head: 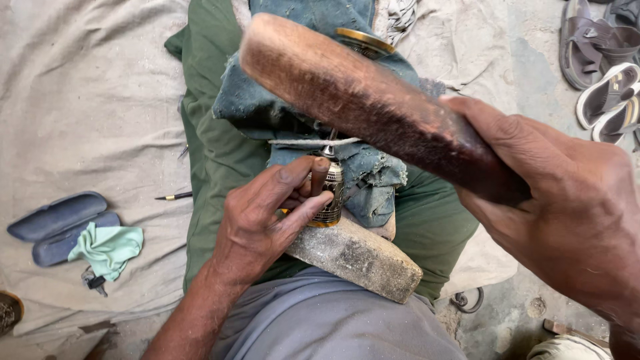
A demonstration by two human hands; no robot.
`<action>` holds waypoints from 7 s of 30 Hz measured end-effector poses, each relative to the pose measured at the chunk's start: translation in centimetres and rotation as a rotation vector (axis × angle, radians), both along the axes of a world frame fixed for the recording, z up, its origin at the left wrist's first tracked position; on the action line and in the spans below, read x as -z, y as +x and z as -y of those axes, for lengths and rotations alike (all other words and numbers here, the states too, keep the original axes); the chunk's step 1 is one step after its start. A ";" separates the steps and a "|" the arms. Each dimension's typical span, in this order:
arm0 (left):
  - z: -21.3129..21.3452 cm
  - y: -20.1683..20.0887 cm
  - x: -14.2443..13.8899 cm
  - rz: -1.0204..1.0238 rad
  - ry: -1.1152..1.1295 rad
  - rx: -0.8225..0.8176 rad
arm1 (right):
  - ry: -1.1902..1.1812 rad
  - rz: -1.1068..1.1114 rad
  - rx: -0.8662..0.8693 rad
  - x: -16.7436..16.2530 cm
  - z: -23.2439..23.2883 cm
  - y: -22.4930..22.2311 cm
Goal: The person sits on the ground with an ornate brass bell resting on a stone block on their lap. They hold a small punch against the bell's surface with one hand and repeatedly strike the punch with a wooden mallet held in the other hand, repositioning the punch between strikes to work the bell's decorated surface.
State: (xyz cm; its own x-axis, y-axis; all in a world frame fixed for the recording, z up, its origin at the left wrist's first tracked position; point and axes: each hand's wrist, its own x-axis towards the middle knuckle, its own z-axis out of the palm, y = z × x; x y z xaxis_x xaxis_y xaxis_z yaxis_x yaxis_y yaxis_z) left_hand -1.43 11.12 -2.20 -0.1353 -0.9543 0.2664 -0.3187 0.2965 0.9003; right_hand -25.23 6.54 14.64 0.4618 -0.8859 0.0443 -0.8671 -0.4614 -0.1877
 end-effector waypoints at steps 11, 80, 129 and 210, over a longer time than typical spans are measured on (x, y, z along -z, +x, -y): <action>0.3 0.2 0.0 -0.051 0.005 0.043 | 0.136 -0.186 0.025 0.0 0.4 0.7; -0.9 -0.9 -0.4 -0.187 0.022 -0.196 | 0.124 -0.241 -0.009 -2.0 2.7 -1.0; 0.7 -3.0 -0.9 -0.012 0.115 -0.277 | 0.034 -0.240 -0.127 -2.1 3.6 -1.3; 1.8 -2.2 -5.1 0.360 -0.006 0.311 | 0.581 0.414 0.544 12.8 -7.8 -9.1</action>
State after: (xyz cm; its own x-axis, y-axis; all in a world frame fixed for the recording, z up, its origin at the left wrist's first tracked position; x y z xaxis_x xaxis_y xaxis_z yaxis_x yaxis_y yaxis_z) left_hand -3.60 9.34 2.88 -0.4993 -0.8525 0.1549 -0.5057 0.4319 0.7468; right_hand -34.37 14.35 1.88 0.0185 -0.9123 -0.4092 -0.7494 0.2583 -0.6097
